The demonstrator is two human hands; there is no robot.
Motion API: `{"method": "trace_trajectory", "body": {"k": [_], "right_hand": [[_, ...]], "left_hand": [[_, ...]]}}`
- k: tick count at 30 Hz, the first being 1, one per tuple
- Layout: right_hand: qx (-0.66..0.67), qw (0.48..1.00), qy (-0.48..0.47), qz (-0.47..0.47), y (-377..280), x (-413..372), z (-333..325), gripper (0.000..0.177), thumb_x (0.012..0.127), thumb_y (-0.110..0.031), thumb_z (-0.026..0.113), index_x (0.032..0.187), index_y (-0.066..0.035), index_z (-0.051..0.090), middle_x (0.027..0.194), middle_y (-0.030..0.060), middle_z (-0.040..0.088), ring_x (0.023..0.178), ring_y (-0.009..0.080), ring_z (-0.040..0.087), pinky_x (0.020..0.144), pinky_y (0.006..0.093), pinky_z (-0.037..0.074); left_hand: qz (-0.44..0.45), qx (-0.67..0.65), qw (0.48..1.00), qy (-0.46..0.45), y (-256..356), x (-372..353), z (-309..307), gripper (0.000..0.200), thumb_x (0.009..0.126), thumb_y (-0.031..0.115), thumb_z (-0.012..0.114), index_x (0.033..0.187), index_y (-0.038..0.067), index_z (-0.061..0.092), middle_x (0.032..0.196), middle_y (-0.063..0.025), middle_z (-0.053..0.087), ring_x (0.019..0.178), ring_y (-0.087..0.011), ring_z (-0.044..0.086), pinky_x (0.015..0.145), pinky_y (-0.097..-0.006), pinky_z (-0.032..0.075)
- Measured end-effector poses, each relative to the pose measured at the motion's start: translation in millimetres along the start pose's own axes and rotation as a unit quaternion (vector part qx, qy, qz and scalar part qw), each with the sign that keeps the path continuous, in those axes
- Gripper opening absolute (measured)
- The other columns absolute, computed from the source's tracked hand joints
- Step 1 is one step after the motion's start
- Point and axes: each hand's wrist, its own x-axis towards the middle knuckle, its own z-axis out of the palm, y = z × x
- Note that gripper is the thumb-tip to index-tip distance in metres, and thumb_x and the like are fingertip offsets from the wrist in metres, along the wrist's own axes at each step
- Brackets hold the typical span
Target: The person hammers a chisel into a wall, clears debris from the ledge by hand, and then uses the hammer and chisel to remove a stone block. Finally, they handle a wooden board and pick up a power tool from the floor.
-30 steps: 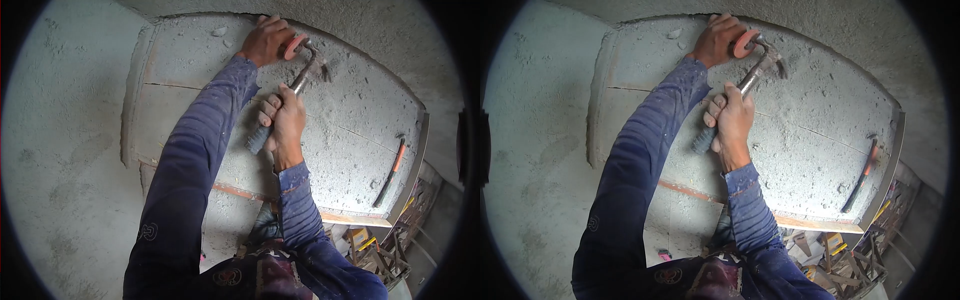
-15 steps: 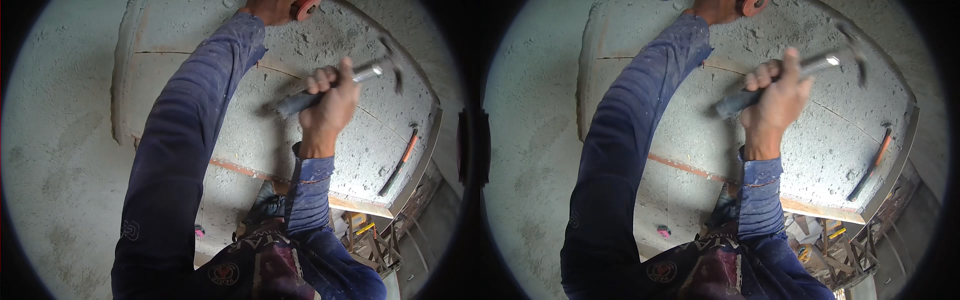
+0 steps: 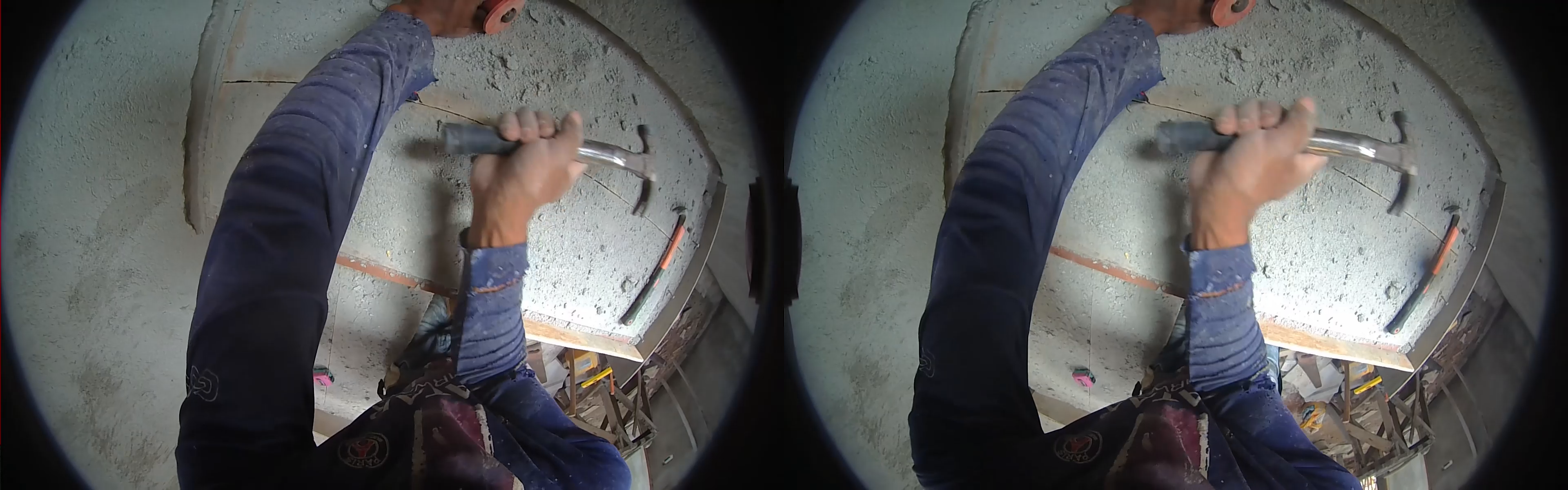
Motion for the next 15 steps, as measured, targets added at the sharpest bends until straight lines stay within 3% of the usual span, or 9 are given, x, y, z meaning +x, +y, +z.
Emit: {"method": "trace_trajectory", "body": {"k": [1,2,4,7,10,11,13,14,15], "right_hand": [[-0.084,0.996,0.019,0.021,15,-14,8,0.014,0.099,-0.014,0.047,0.095,-0.007,0.035,0.063,0.0018,0.042,0.045,0.0088,0.042,0.036,0.0271,0.040],[-0.200,0.968,-0.107,0.108,27,-22,6,0.013,0.099,-0.014,0.047,0.097,-0.005,0.038,0.063,0.0021,0.043,0.045,0.0085,0.041,0.036,0.0261,0.039],[-0.178,0.945,-0.139,0.236,24,-21,1,0.013,0.099,-0.014,0.048,0.099,-0.003,0.040,0.063,0.0012,0.043,0.045,0.0078,0.041,0.035,0.0250,0.038],[-0.157,0.976,-0.056,0.140,-15,-14,4,0.014,0.098,-0.013,0.049,0.102,-0.004,0.040,0.066,-0.0001,0.041,0.049,0.0067,0.041,0.037,0.0233,0.037],[0.011,0.999,0.035,0.000,-14,8,-2,0.013,0.099,-0.014,0.047,0.099,-0.003,0.041,0.065,0.0003,0.041,0.048,0.0079,0.041,0.037,0.0251,0.038],[0.010,0.999,0.037,0.001,-2,5,-2,0.013,0.099,-0.014,0.047,0.099,-0.003,0.041,0.065,0.0003,0.041,0.048,0.0079,0.041,0.037,0.0251,0.038],[-0.165,0.981,-0.065,0.075,28,-9,6,0.014,0.099,-0.014,0.047,0.100,-0.002,0.041,0.063,0.0005,0.041,0.046,0.0074,0.041,0.036,0.0262,0.038],[-0.200,0.940,-0.165,0.220,30,-11,8,0.015,0.099,-0.013,0.048,0.100,-0.001,0.041,0.061,0.0001,0.041,0.044,0.0070,0.041,0.036,0.0254,0.038],[-0.188,0.942,-0.163,0.224,19,-9,5,0.014,0.098,-0.013,0.048,0.099,-0.001,0.041,0.062,0.0000,0.041,0.045,0.0069,0.041,0.036,0.0249,0.038]], "left_hand": [[0.006,0.004,1.000,-0.003,-1,2,-2,0.029,0.079,0.032,0.071,0.074,0.005,0.062,0.074,-0.0119,0.066,0.067,-0.0278,0.064,0.068,-0.0442,0.050],[0.010,0.003,1.000,-0.007,0,2,0,0.028,0.079,0.031,0.071,0.074,0.005,0.062,0.074,-0.0122,0.066,0.066,-0.0281,0.064,0.067,-0.0443,0.050],[0.016,0.002,1.000,-0.014,3,-1,0,0.027,0.079,0.030,0.070,0.073,0.005,0.062,0.073,-0.0121,0.066,0.066,-0.0277,0.064,0.066,-0.0436,0.050],[0.006,-0.003,1.000,-0.027,0,4,-5,0.025,0.079,0.028,0.070,0.071,0.006,0.063,0.071,-0.0123,0.067,0.064,-0.0265,0.065,0.063,-0.0418,0.051],[-0.001,-0.013,1.000,-0.023,-2,11,-3,0.025,0.078,0.028,0.070,0.070,0.006,0.063,0.069,-0.0129,0.067,0.060,-0.0259,0.064,0.060,-0.0406,0.051],[-0.018,-0.003,0.999,-0.045,-1,12,-2,0.025,0.079,0.029,0.069,0.071,0.006,0.063,0.070,-0.0133,0.067,0.061,-0.0264,0.065,0.060,-0.0411,0.051],[-0.034,0.007,0.997,-0.068,-1,13,-3,0.026,0.079,0.031,0.068,0.072,0.006,0.064,0.071,-0.0138,0.067,0.061,-0.0268,0.065,0.059,-0.0416,0.051],[-0.007,0.009,0.999,-0.048,-1,12,-6,0.028,0.080,0.032,0.067,0.074,0.006,0.064,0.072,-0.0137,0.068,0.062,-0.0270,0.066,0.059,-0.0417,0.051],[0.024,0.012,0.999,-0.027,-1,15,-8,0.029,0.080,0.034,0.067,0.075,0.005,0.065,0.072,-0.0137,0.068,0.063,-0.0272,0.066,0.059,-0.0418,0.051]]}}
